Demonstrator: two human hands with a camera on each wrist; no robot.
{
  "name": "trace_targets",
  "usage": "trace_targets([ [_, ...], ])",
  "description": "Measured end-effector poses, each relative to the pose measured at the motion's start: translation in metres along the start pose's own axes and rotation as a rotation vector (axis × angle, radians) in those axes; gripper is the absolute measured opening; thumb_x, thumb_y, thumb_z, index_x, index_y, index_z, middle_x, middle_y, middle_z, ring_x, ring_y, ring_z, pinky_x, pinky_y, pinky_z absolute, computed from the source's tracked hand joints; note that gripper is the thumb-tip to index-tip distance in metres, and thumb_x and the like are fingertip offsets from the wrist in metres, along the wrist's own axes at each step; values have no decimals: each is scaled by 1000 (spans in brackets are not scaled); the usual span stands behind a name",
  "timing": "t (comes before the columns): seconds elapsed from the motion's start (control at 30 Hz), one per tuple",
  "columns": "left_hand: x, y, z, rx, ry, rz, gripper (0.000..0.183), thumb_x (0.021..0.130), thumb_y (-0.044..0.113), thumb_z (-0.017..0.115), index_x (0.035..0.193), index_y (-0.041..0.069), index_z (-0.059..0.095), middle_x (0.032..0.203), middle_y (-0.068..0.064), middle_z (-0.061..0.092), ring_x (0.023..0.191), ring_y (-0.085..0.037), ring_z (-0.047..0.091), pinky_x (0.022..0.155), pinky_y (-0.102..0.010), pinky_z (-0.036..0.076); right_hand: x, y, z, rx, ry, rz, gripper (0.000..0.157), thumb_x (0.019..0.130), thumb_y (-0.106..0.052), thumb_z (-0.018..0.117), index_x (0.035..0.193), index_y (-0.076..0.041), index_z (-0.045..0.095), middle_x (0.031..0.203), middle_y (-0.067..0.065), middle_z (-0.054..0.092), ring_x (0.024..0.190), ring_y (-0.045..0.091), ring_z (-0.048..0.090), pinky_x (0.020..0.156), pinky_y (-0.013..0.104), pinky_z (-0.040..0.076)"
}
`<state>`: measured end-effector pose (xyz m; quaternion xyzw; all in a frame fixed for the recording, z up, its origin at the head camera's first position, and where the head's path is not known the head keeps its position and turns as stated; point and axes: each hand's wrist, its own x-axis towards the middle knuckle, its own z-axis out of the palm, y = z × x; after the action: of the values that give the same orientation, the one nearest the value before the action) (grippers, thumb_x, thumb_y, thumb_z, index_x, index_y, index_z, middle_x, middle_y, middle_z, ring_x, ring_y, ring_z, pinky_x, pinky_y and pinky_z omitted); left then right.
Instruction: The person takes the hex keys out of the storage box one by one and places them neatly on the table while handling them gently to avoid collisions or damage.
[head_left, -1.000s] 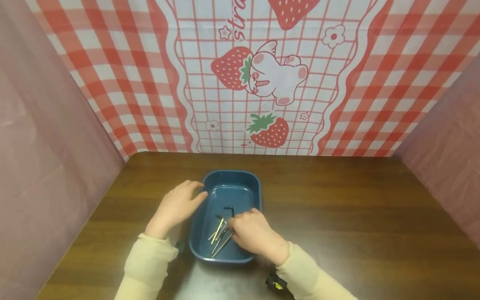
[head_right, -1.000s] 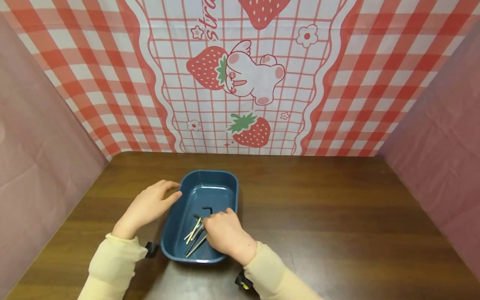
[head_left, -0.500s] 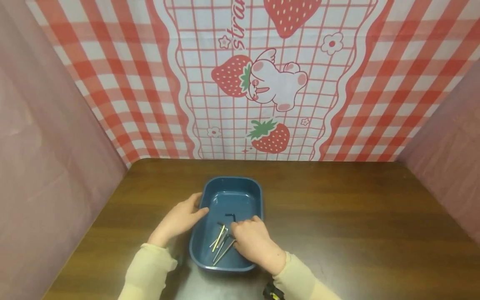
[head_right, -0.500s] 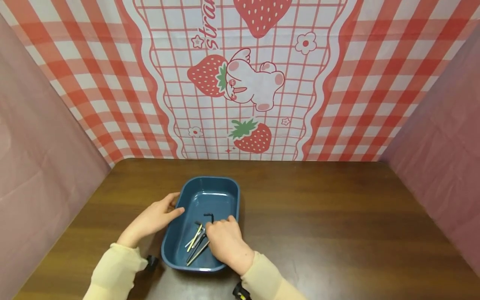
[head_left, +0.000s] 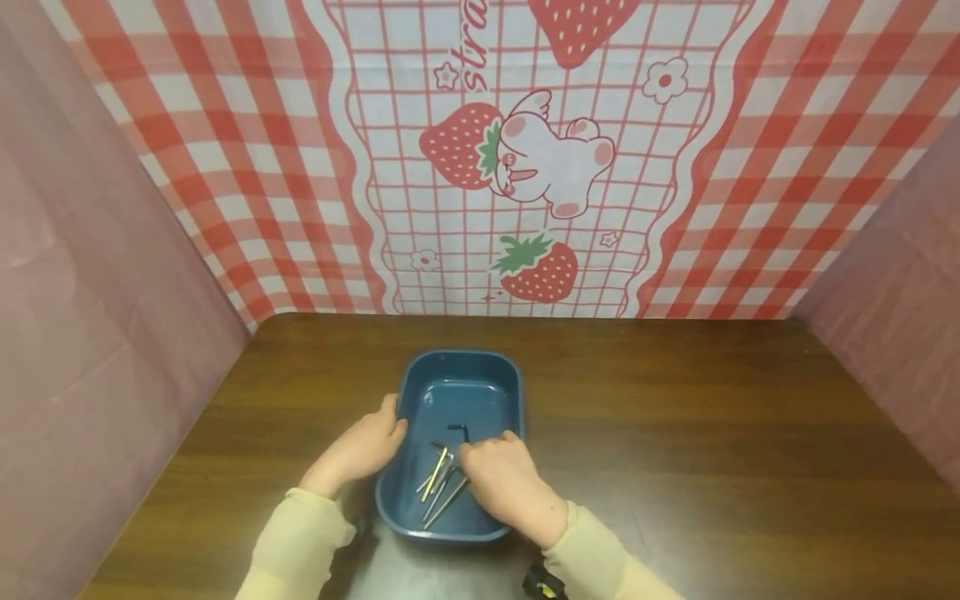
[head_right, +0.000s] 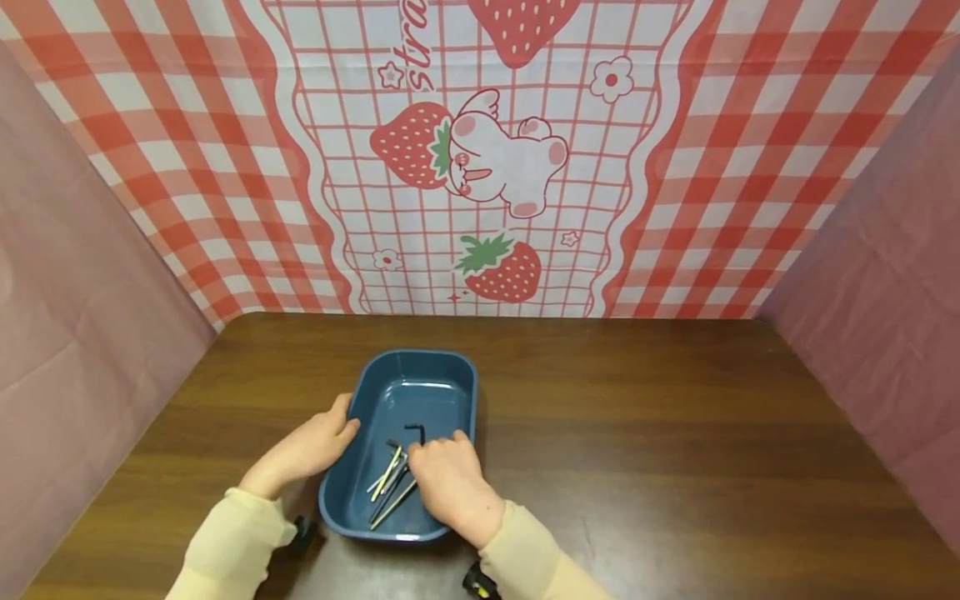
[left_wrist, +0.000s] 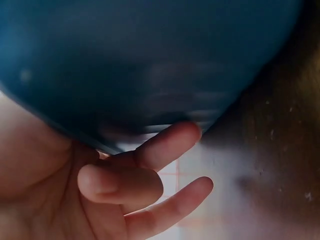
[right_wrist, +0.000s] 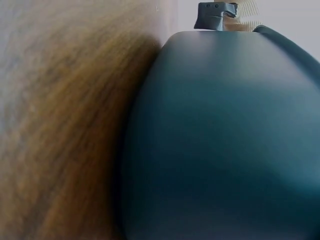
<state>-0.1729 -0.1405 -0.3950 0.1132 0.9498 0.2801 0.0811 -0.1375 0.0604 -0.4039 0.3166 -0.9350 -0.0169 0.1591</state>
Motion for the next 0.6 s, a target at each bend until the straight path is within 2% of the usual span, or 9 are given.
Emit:
trace_targets([
  [0.13, 0, 0, 2, 4, 12, -5, 47, 93, 17, 41, 130, -9, 29, 99, -26, 63, 89, -33, 63, 76, -45, 49, -1, 0, 3, 12, 16, -1, 13, 62, -10, 67, 68, -15, 56, 58, -3, 60, 51, 13, 55, 50, 27, 31],
  [0.33, 0, 1, 2, 18, -5, -23, 41, 94, 18, 40, 124, -9, 33, 85, -19, 63, 79, -27, 63, 70, -42, 49, 0, 1, 4, 55, -6, 6, 16, 59, -7, 62, 70, -14, 54, 60, -3, 58, 51, 14, 55, 48, 27, 31],
  [0.47, 1, 1, 1, 9, -2, -36, 43, 94, 20, 39, 125, -9, 32, 89, -21, 63, 82, -29, 63, 73, -43, 49, 2, 2, 1, 52, -15, 14, 15, 61, -8, 62, 74, -15, 60, 65, -2, 58, 55, 14, 56, 50, 27, 33],
  [0.6, 0, -1, 3, 9, -14, -43, 44, 95, 21, 39, 127, -9, 30, 97, -25, 62, 90, -32, 63, 78, -45, 48, 1, 1, -1, 53, -29, 9, 11, 62, -9, 61, 68, -18, 64, 63, -3, 56, 53, 14, 54, 50, 27, 31],
])
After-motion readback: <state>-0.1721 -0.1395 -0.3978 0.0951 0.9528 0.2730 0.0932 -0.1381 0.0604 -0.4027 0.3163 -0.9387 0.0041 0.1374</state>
